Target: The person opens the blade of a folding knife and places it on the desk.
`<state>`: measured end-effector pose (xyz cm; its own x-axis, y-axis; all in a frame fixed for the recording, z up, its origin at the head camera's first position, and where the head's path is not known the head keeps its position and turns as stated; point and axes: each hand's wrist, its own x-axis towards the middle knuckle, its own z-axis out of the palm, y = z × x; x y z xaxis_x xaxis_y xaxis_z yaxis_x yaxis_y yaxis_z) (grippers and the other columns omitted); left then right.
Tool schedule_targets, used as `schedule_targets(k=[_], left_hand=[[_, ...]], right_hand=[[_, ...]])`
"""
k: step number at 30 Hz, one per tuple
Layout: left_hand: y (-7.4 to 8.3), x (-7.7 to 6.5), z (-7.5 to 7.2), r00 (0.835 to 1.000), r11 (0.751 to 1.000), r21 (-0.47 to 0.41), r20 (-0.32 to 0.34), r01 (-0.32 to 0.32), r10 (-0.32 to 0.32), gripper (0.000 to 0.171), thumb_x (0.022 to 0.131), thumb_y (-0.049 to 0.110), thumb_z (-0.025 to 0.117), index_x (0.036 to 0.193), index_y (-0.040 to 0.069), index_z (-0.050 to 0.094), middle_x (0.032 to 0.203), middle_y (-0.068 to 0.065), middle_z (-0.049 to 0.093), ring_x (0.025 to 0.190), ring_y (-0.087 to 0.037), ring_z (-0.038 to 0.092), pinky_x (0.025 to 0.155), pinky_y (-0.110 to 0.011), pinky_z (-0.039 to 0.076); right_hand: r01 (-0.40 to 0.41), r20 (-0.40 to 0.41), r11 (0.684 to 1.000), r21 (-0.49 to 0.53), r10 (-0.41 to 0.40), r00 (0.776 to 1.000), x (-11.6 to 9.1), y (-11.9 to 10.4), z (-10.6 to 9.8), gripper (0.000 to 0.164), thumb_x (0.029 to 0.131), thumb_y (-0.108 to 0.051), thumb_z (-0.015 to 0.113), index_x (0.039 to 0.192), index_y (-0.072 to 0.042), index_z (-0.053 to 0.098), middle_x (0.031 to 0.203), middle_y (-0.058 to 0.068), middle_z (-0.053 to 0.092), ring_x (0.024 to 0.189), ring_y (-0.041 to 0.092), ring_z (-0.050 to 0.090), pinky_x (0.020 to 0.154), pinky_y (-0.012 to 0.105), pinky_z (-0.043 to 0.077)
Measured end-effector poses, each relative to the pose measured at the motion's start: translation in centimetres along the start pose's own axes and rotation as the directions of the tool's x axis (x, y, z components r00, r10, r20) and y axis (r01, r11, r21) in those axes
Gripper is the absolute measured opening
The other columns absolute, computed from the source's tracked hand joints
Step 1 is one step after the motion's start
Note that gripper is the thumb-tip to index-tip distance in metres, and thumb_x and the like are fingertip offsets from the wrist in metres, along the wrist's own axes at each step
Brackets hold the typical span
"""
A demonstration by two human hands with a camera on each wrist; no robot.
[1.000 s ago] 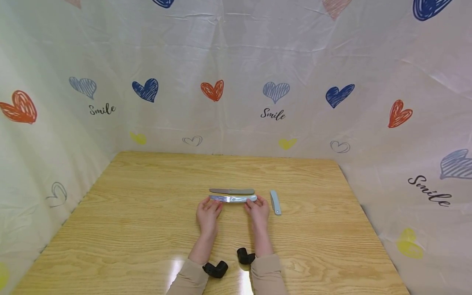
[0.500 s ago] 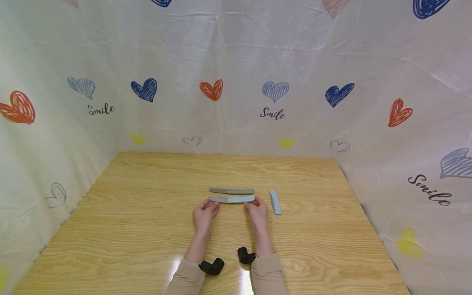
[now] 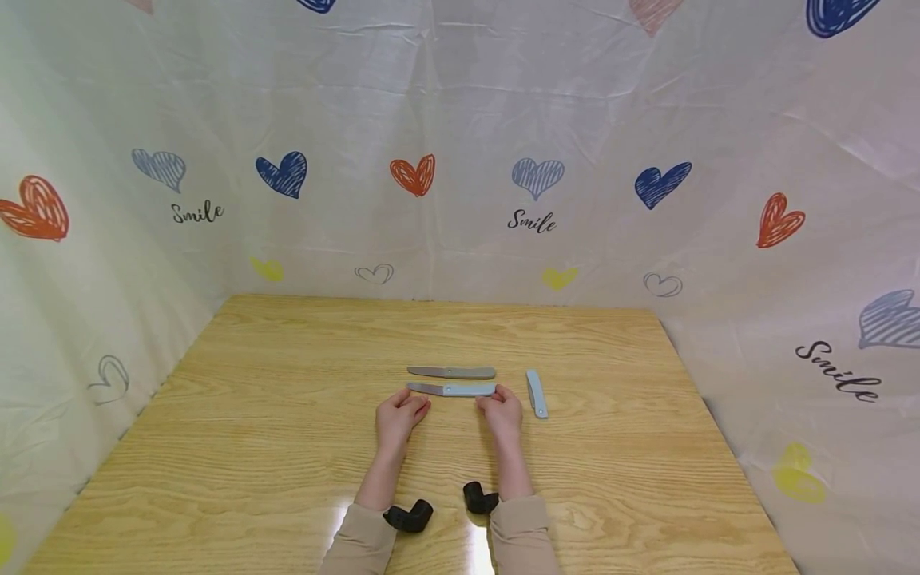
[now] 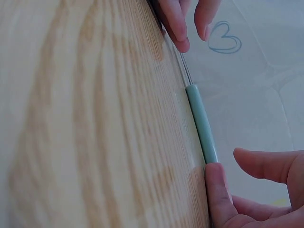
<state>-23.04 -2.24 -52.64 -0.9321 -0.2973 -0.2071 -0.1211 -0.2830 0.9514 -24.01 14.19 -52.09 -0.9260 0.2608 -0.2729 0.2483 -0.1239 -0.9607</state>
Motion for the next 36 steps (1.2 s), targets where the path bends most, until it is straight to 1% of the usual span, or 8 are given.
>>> schedule_targets(k=[4,8,12,18,24,29,33,36], left_hand=[[0.0,-0.1,0.1,1.000,1.000,0.001,0.001,0.009,-0.009,0.052,0.086,-0.014,0.063,0.132,-0.025,0.041,0.091,-0.018,0.054,0.091,-0.032,0.068,0.082,-0.035,0.058],[0.0,-0.2,0.2,1.000,1.000,-0.020,0.012,0.003,-0.003,0.053,0.086,-0.015,0.062,0.132,-0.026,0.039,0.090,-0.016,0.052,0.090,-0.029,0.068,0.083,-0.035,0.057],[0.0,-0.2,0.2,1.000,0.999,-0.031,0.014,-0.013,0.013,0.053,0.086,-0.014,0.063,0.131,-0.027,0.039,0.091,-0.016,0.051,0.086,-0.024,0.067,0.082,-0.035,0.058],[0.3,-0.6,0.8,1.000,1.000,0.021,0.025,-0.016,0.015,0.049,0.086,-0.010,0.065,0.130,-0.021,0.047,0.092,-0.015,0.056,0.080,-0.017,0.066,0.079,-0.029,0.059],[0.1,-1.5,3.6,0.992,0.998,0.055,0.126,-0.034,0.027,0.046,0.085,-0.007,0.068,0.127,-0.019,0.051,0.097,-0.020,0.058,0.082,-0.022,0.068,0.078,-0.032,0.059],[-0.4,-2.0,6.6,0.981,0.997,0.070,0.192,-0.019,0.005,0.043,0.085,-0.005,0.069,0.125,-0.015,0.055,0.096,-0.017,0.059,0.084,-0.031,0.069,0.076,-0.032,0.060],[-0.8,-2.0,8.7,0.969,0.998,0.065,0.245,0.019,-0.034,0.042,0.087,-0.005,0.067,0.125,-0.015,0.054,0.097,-0.019,0.060,0.093,-0.039,0.067,0.078,-0.033,0.060],[-1.3,-2.0,10.5,0.957,0.996,0.078,0.283,0.043,-0.064,0.040,0.087,-0.006,0.066,0.124,-0.017,0.054,0.098,-0.023,0.063,0.096,-0.040,0.066,0.080,-0.035,0.059]], right_hand=[[-0.005,-0.006,1.000,0.000,0.005,1.000,0.0,-0.1,-0.1,0.058,0.089,0.011,0.060,0.139,0.021,0.034,0.105,0.017,0.043,0.081,0.013,0.058,0.081,0.024,0.057],[0.005,-0.015,1.000,0.008,-0.005,1.000,-0.2,-0.1,-0.2,0.057,0.089,0.011,0.060,0.139,0.020,0.035,0.102,0.015,0.044,0.078,0.010,0.058,0.078,0.022,0.057],[0.006,-0.018,0.999,0.051,-0.005,1.000,-0.3,-0.2,-0.3,0.055,0.089,0.012,0.059,0.139,0.018,0.037,0.099,0.012,0.044,0.074,0.008,0.058,0.076,0.021,0.057],[-0.020,0.016,0.995,0.102,0.018,1.000,-0.7,-0.9,-0.6,0.052,0.091,0.012,0.057,0.139,0.014,0.040,0.104,0.016,0.045,0.079,0.011,0.059,0.083,0.026,0.057],[-0.003,0.020,0.996,0.086,0.001,1.000,-1.4,-2.0,-1.7,0.051,0.093,0.008,0.057,0.140,0.014,0.039,0.101,0.014,0.052,0.081,0.014,0.063,0.084,0.028,0.057],[0.020,-0.019,0.998,0.059,-0.019,1.000,-1.6,-3.2,-4.1,0.051,0.093,0.006,0.057,0.140,0.014,0.038,0.099,0.011,0.054,0.087,0.016,0.065,0.081,0.022,0.056],[0.032,-0.092,0.999,0.012,-0.031,0.995,-1.0,-4.2,-6.4,0.051,0.094,0.004,0.057,0.140,0.014,0.038,0.106,0.014,0.050,0.087,0.013,0.061,0.082,0.019,0.055],[0.026,-0.122,0.999,-0.041,-0.030,0.992,-0.2,-4.6,-8.1,0.051,0.095,0.001,0.056,0.141,0.014,0.037,0.118,0.023,0.048,0.097,0.020,0.058,0.092,0.027,0.053]])
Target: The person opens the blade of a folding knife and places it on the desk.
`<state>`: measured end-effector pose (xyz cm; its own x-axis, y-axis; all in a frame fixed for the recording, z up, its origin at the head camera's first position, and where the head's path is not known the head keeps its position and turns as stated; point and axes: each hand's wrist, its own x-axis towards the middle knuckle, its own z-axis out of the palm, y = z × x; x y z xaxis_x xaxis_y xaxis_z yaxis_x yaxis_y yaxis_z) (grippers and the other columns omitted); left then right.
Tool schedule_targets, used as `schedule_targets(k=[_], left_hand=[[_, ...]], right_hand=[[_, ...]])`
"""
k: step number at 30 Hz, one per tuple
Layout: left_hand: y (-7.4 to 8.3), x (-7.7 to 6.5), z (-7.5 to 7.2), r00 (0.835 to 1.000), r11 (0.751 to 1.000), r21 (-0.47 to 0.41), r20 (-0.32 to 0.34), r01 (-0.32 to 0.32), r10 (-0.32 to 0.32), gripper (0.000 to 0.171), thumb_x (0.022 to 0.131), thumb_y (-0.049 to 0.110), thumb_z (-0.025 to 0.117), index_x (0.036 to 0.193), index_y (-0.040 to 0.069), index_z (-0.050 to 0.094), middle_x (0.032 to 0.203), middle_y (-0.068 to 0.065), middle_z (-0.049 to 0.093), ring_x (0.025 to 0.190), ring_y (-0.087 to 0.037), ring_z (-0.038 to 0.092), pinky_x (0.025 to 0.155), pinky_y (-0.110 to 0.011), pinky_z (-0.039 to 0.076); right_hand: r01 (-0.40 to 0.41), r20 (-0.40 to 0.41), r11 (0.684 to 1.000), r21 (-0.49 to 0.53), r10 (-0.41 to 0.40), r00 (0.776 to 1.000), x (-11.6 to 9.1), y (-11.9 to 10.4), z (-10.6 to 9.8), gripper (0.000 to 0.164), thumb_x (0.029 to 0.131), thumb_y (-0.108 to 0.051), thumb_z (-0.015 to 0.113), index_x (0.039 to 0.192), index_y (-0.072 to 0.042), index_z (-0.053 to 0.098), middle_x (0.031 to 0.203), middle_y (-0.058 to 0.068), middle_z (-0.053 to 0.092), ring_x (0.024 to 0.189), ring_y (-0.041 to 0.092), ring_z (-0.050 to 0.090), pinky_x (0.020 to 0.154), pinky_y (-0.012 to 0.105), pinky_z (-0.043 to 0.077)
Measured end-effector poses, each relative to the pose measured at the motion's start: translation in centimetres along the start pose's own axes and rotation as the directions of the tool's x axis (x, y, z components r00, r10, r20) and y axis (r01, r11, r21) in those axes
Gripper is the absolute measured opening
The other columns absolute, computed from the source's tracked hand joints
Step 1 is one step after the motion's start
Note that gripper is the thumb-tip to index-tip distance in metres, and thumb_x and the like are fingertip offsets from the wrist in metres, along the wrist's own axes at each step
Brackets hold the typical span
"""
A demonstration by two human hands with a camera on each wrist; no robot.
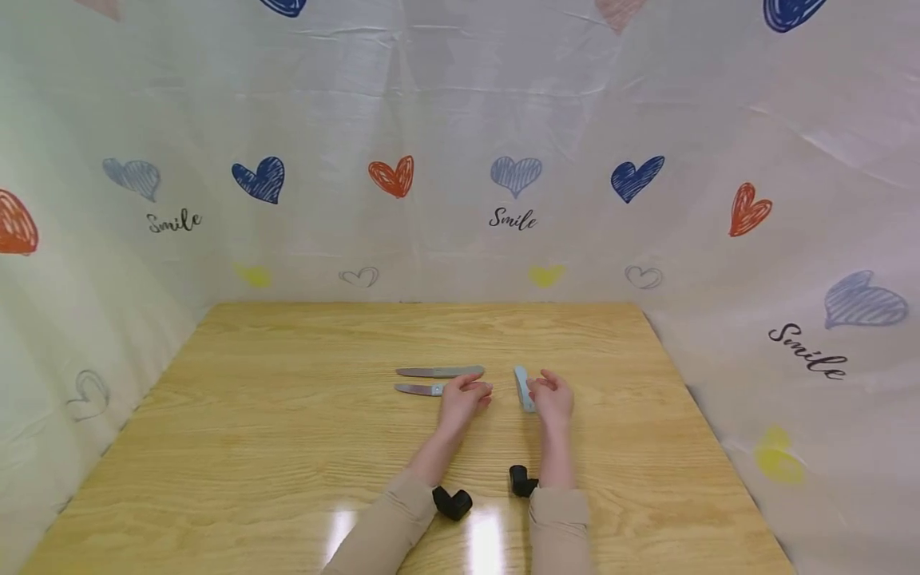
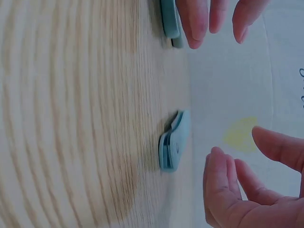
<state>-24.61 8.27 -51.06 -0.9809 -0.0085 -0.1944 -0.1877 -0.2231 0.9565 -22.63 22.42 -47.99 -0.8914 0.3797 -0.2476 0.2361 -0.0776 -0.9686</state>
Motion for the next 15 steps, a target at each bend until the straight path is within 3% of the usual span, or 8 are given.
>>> schedule_targets(k=[4,6,11,15], left_hand=[[-0.5,0.7,1.9,0.999,0.998,0.055,0.029,0.023,-0.024,0.038,0.086,-0.006,0.066,0.121,-0.017,0.057,0.097,-0.024,0.068,0.091,-0.034,0.068,0.077,-0.035,0.060],[-0.9,1.0,2.8,0.999,0.996,0.079,0.029,0.036,-0.038,0.037,0.085,-0.006,0.067,0.119,-0.016,0.059,0.095,-0.022,0.069,0.083,-0.027,0.069,0.073,-0.033,0.059],[-1.4,1.3,4.6,0.999,0.994,0.106,0.005,0.037,-0.038,0.034,0.081,-0.009,0.067,0.115,-0.015,0.062,0.088,-0.017,0.069,0.068,-0.013,0.059,0.061,-0.022,0.053],[-1.6,1.4,5.3,1.000,0.990,0.143,-0.010,0.005,-0.004,0.032,0.078,-0.012,0.066,0.110,-0.014,0.064,0.084,-0.017,0.069,0.065,-0.011,0.058,0.057,-0.018,0.049]], right_hand=[[-0.045,0.049,0.998,-0.050,0.048,0.998,1.2,0.0,-1.2,0.053,0.098,-0.003,0.052,0.144,0.014,0.032,0.137,0.033,0.041,0.122,0.035,0.047,0.109,0.039,0.041],[-0.070,0.070,0.994,-0.084,0.076,0.995,1.6,0.1,-1.6,0.053,0.099,-0.005,0.051,0.144,0.015,0.032,0.140,0.035,0.039,0.126,0.037,0.044,0.108,0.038,0.041],[-0.098,0.085,0.992,-0.079,0.104,0.991,2.0,0.6,-2.0,0.051,0.098,-0.002,0.053,0.140,0.019,0.034,0.138,0.038,0.041,0.106,0.025,0.059,0.090,0.024,0.052],[-0.108,0.100,0.994,-0.028,0.110,0.989,2.0,0.8,-2.1,0.051,0.097,0.001,0.052,0.140,0.020,0.033,0.138,0.039,0.041,0.092,0.015,0.062,0.084,0.022,0.054]])
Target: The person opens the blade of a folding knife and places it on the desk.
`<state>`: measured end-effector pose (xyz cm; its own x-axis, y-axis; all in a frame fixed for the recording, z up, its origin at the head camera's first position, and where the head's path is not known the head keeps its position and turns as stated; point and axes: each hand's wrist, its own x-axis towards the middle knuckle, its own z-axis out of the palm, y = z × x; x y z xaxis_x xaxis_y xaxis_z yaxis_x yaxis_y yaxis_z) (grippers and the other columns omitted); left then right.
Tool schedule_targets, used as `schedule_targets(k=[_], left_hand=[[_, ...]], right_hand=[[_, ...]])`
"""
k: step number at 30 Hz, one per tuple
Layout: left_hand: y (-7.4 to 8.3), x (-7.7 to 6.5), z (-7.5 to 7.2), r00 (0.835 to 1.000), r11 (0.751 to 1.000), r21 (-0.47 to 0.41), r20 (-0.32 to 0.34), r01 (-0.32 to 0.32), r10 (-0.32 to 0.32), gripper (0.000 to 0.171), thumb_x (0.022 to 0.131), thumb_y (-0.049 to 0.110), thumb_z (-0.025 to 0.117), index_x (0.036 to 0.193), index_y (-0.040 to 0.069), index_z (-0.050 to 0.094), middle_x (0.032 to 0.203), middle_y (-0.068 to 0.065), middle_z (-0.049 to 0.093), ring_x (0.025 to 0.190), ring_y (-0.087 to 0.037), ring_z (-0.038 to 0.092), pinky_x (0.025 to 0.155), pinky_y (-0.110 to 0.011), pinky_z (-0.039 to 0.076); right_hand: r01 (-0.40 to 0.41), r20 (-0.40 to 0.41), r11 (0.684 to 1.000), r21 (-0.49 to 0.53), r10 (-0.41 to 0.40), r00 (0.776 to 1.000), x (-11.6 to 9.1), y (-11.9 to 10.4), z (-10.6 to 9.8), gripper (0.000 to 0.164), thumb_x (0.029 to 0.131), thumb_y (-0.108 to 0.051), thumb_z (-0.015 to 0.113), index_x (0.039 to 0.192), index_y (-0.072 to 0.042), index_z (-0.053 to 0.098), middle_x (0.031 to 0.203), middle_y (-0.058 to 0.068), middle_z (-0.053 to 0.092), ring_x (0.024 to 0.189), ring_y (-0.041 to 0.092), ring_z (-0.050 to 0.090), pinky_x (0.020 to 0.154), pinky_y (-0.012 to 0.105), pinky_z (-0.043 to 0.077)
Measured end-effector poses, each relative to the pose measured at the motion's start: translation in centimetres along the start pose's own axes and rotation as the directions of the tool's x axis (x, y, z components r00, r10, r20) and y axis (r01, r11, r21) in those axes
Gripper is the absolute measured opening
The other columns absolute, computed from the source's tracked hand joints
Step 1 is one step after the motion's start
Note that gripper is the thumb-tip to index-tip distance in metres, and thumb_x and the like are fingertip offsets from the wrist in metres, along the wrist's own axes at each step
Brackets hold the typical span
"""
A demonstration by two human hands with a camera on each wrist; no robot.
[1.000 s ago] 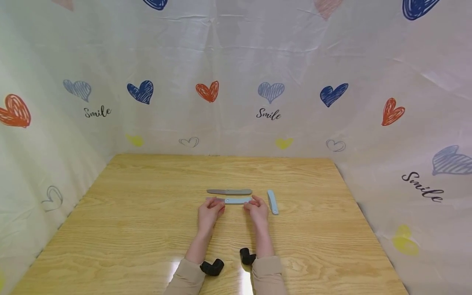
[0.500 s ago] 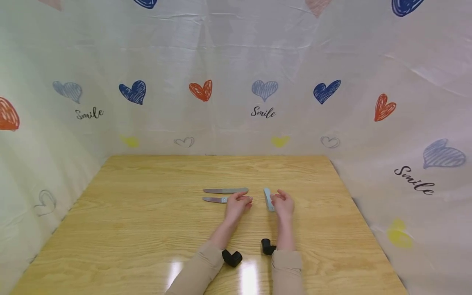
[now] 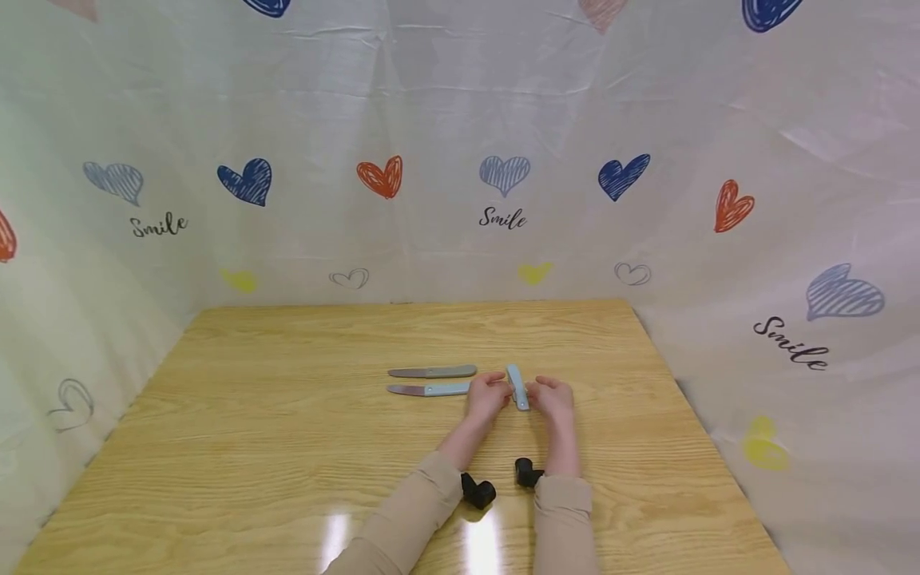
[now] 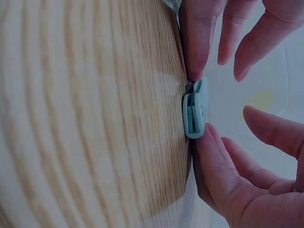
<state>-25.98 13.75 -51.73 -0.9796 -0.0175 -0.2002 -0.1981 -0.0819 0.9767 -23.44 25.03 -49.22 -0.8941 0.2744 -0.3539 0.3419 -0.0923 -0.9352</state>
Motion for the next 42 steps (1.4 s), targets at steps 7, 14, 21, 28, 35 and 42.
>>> schedule_targets(k=[7,14,21,28,35,42], left_hand=[[0.0,-0.1,0.2,0.998,0.998,0.056,-0.051,-0.030,0.033,0.033,0.074,-0.015,0.069,0.107,-0.011,0.067,0.086,-0.020,0.071,0.070,-0.016,0.064,0.060,-0.022,0.054],[0.1,-0.2,0.3,0.998,0.997,0.077,-0.048,-0.029,0.032,0.034,0.074,-0.016,0.070,0.106,-0.008,0.067,0.084,-0.019,0.071,0.075,-0.022,0.069,0.064,-0.026,0.058],[0.1,0.1,-0.3,1.000,0.998,-0.067,0.009,-0.014,0.015,0.036,0.076,-0.021,0.066,0.110,-0.010,0.064,0.089,-0.020,0.070,0.079,-0.028,0.070,0.064,-0.030,0.060],[1.4,-0.2,-1.8,0.992,0.991,-0.127,0.127,0.037,-0.021,0.040,0.079,-0.018,0.065,0.118,-0.010,0.061,0.092,-0.017,0.069,0.077,-0.022,0.069,0.071,-0.035,0.060],[3.4,-0.6,-4.5,0.985,1.000,0.007,0.175,-0.006,0.005,0.046,0.080,-0.014,0.067,0.125,-0.006,0.059,0.093,-0.019,0.069,0.080,-0.023,0.069,0.077,-0.041,0.060],[5.3,-1.8,-8.0,0.970,0.984,0.173,0.242,-0.046,0.003,0.055,0.083,-0.008,0.068,0.136,-0.003,0.053,0.100,-0.017,0.066,0.086,-0.025,0.067,0.082,-0.041,0.058]], right_hand=[[-0.004,0.014,1.000,0.010,0.003,1.000,0.0,0.1,0.1,0.051,0.097,0.002,0.052,0.140,0.021,0.033,0.137,0.039,0.042,0.096,0.018,0.063,0.086,0.024,0.055],[0.005,0.037,1.000,-0.002,-0.005,0.999,0.0,0.4,0.4,0.051,0.094,0.007,0.055,0.138,0.023,0.034,0.137,0.040,0.040,0.093,0.016,0.062,0.076,0.019,0.055],[0.022,0.057,0.999,-0.041,-0.020,0.998,0.2,0.6,0.7,0.051,0.093,0.002,0.058,0.138,0.019,0.040,0.136,0.037,0.045,0.090,0.011,0.063,0.071,0.016,0.052],[0.073,0.111,0.994,-0.077,-0.065,0.992,-0.2,-0.2,1.4,0.052,0.097,-0.005,0.057,0.143,0.011,0.040,0.134,0.031,0.049,0.090,0.009,0.060,0.072,0.017,0.052],[0.131,0.209,0.988,-0.078,-0.112,0.971,-1.0,-1.1,2.8,0.059,0.096,-0.003,0.056,0.150,0.003,0.032,0.116,0.021,0.062,0.088,0.011,0.062,0.078,0.024,0.052],[0.122,0.343,0.992,-0.023,-0.107,0.933,-1.6,-1.1,4.4,0.065,0.094,0.000,0.058,0.152,-0.003,0.029,0.109,0.013,0.066,0.090,0.016,0.066,0.083,0.030,0.055]])
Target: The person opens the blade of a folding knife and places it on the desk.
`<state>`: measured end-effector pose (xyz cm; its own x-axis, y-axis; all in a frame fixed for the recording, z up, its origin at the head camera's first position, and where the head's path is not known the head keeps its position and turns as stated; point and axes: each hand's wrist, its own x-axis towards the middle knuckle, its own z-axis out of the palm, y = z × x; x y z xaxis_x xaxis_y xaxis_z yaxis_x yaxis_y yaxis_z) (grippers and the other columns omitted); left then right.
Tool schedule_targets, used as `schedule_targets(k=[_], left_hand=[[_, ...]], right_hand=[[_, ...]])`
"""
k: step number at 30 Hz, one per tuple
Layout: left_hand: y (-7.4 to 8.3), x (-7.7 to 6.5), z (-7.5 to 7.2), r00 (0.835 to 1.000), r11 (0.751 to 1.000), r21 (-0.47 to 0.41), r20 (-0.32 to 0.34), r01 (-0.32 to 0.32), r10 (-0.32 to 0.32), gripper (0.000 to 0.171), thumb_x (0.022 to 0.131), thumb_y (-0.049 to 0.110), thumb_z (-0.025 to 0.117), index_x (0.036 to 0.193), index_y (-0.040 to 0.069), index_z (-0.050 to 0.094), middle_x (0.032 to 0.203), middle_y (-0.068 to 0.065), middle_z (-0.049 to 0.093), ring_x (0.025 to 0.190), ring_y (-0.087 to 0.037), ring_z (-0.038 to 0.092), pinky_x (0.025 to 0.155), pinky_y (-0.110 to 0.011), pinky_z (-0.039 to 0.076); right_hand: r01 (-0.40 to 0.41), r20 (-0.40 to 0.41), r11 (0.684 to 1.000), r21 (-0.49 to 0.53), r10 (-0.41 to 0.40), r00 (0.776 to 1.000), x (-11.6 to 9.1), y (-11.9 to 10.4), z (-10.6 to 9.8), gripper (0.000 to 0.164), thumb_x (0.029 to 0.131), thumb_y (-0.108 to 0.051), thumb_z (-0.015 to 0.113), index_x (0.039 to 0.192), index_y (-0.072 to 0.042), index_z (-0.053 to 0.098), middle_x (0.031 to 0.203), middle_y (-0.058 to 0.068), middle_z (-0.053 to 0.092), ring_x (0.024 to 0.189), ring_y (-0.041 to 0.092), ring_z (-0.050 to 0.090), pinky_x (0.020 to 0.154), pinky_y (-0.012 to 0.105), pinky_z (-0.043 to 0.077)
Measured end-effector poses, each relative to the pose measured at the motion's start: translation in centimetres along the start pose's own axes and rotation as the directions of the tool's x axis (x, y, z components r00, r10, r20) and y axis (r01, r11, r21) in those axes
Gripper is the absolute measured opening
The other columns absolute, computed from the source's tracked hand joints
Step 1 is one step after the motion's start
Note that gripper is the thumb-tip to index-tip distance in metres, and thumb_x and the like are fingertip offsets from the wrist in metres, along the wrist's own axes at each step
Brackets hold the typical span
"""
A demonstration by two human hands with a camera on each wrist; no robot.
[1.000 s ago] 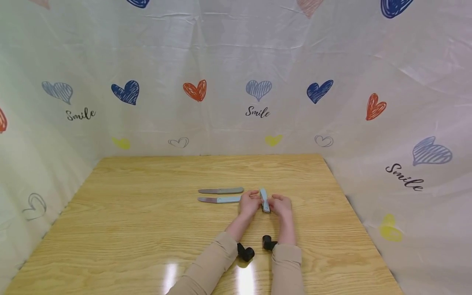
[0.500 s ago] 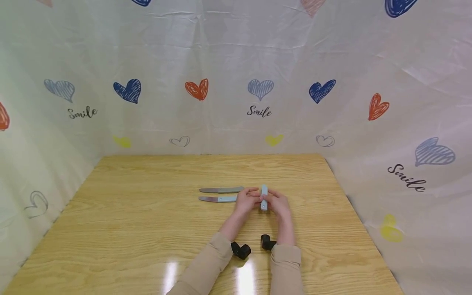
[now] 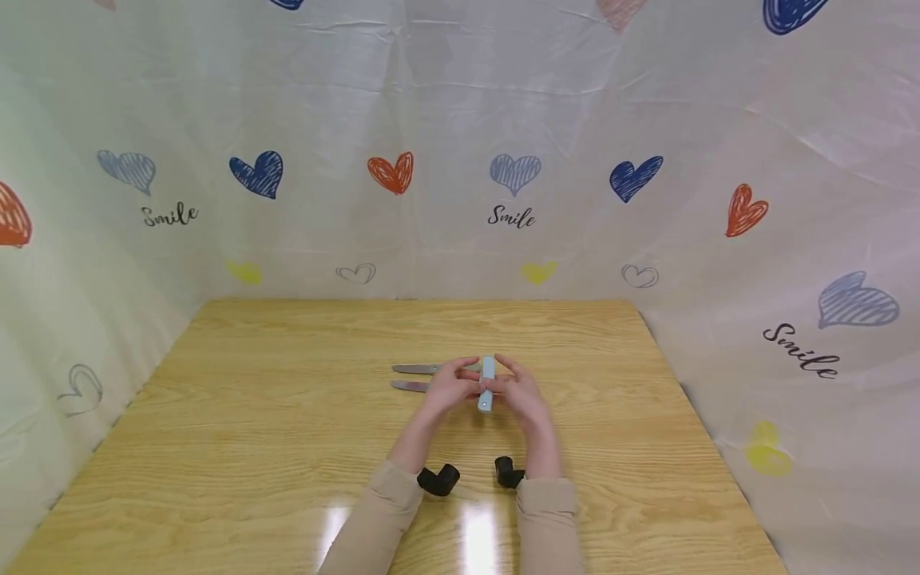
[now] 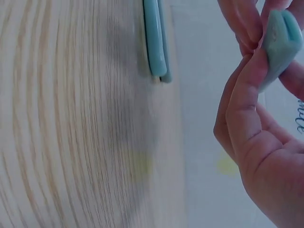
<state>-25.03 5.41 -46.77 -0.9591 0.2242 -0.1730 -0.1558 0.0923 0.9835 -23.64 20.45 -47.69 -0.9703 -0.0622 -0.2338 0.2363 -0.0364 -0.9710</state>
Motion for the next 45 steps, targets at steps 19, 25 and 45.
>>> schedule_targets(k=[19,25,45], left_hand=[[-2.7,-3.2,-5.5,1.000,0.986,-0.168,0.002,-0.010,0.010,0.046,0.089,-0.009,0.062,0.134,-0.012,0.051,0.095,-0.015,0.066,0.079,-0.016,0.066,0.076,-0.034,0.059],[-4.2,-3.5,-6.6,0.998,0.983,-0.176,-0.001,-0.056,0.057,0.044,0.089,-0.008,0.061,0.131,-0.015,0.052,0.094,-0.017,0.070,0.081,-0.016,0.068,0.075,-0.032,0.059],[-5.3,-3.5,-7.0,0.998,0.979,-0.196,-0.008,-0.055,0.054,0.042,0.086,-0.012,0.061,0.128,-0.015,0.054,0.089,-0.021,0.071,0.077,-0.017,0.068,0.069,-0.032,0.059]], right_hand=[[-0.002,0.101,0.999,-0.039,0.006,0.995,-0.2,1.5,5.5,0.052,0.094,-0.005,0.061,0.143,0.003,0.043,0.094,0.008,0.063,0.075,0.016,0.065,0.068,0.030,0.056],[0.008,0.099,0.998,-0.054,-0.002,0.995,0.1,2.4,6.7,0.049,0.094,-0.008,0.064,0.139,0.003,0.049,0.095,0.009,0.063,0.075,0.016,0.063,0.061,0.028,0.055],[-0.009,0.123,0.999,-0.036,0.013,0.992,-0.1,3.0,7.1,0.047,0.094,-0.005,0.064,0.138,0.002,0.049,0.097,0.007,0.066,0.074,0.015,0.064,0.059,0.030,0.056]])
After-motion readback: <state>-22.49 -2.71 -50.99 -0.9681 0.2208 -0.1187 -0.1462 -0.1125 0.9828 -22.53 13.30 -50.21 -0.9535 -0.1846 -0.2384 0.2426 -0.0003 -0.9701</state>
